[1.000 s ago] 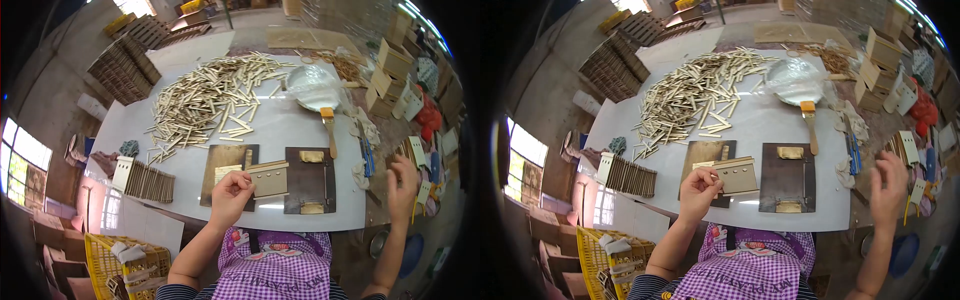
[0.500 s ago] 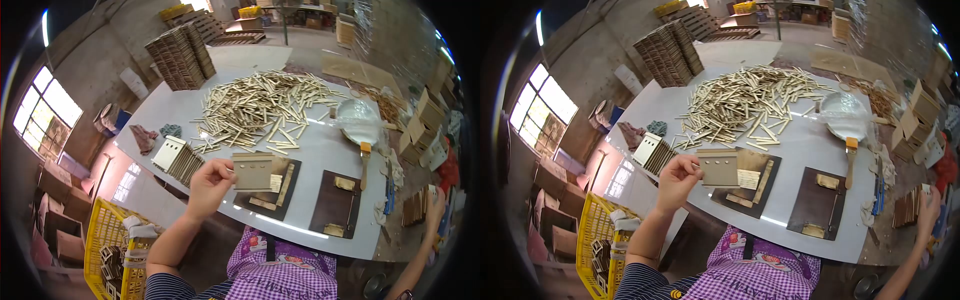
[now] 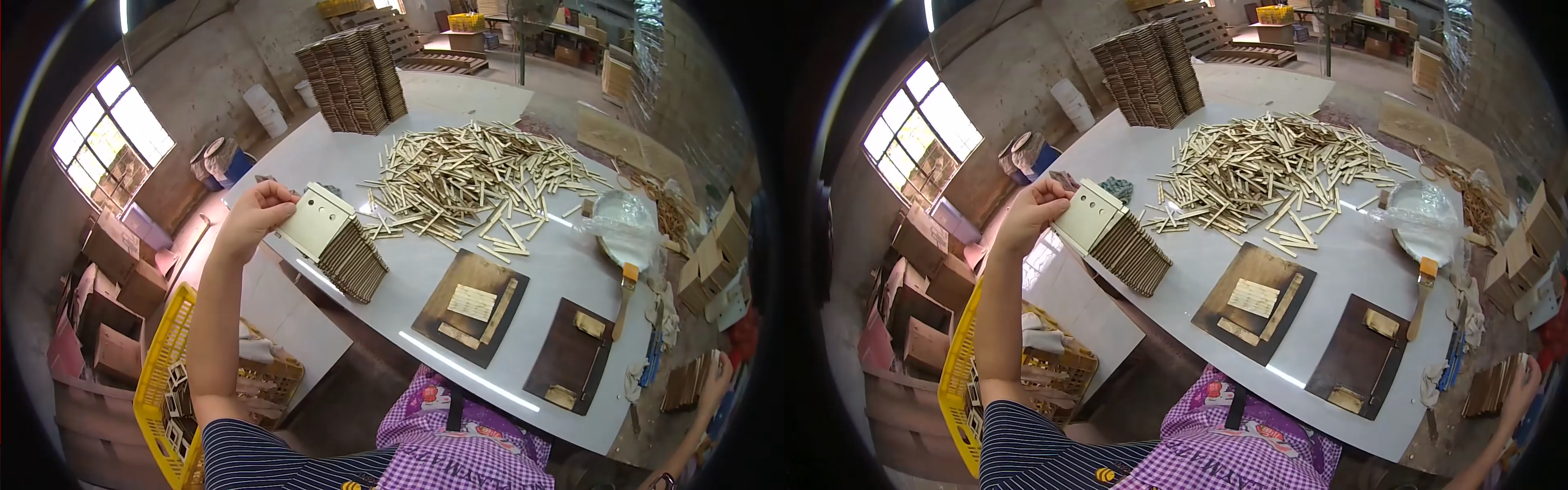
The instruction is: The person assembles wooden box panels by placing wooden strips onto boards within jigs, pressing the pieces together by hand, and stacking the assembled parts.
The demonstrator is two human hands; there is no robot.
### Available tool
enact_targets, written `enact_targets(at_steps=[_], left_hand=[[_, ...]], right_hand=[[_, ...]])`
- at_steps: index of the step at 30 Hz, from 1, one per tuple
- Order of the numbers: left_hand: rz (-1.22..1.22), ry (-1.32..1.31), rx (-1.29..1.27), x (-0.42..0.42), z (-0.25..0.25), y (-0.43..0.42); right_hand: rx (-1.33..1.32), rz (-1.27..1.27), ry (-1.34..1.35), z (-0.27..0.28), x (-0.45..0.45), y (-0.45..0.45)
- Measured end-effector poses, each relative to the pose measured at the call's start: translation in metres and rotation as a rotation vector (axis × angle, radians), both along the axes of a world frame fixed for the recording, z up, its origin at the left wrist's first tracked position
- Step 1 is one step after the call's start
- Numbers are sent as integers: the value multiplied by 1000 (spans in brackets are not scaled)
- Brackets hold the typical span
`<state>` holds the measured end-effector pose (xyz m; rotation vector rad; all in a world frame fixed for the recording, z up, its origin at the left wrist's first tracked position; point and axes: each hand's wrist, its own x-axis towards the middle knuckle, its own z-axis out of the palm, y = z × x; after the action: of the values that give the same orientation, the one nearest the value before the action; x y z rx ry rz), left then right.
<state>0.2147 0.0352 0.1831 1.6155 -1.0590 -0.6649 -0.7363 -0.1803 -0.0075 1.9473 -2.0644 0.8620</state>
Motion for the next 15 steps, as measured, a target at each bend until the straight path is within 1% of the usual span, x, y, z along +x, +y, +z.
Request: enact_targets(at_steps=[2, 5, 7, 10, 12, 13, 15], left_hand=[[1, -18, 34, 11, -5, -3], [3, -54, 75, 14, -7, -8], [9, -109, 122, 14, -10, -12], [28, -161, 139, 21, -20, -18], [36, -189, 147, 21, -23, -20], [57, -272, 168, 17, -23, -21], [100, -437, 210, 6, -25, -23]], right_hand=[[-47, 11, -26, -1, -5, -2], [-143, -24, 99, 5, -4, 2], [-143, -30, 99, 7, 1, 5], [-140, -39, 100, 18, 23, 15], [-174, 30, 125, 28, 46, 25], [-190, 65, 137, 34, 59, 30], [-201, 57, 153, 42, 88, 39]])
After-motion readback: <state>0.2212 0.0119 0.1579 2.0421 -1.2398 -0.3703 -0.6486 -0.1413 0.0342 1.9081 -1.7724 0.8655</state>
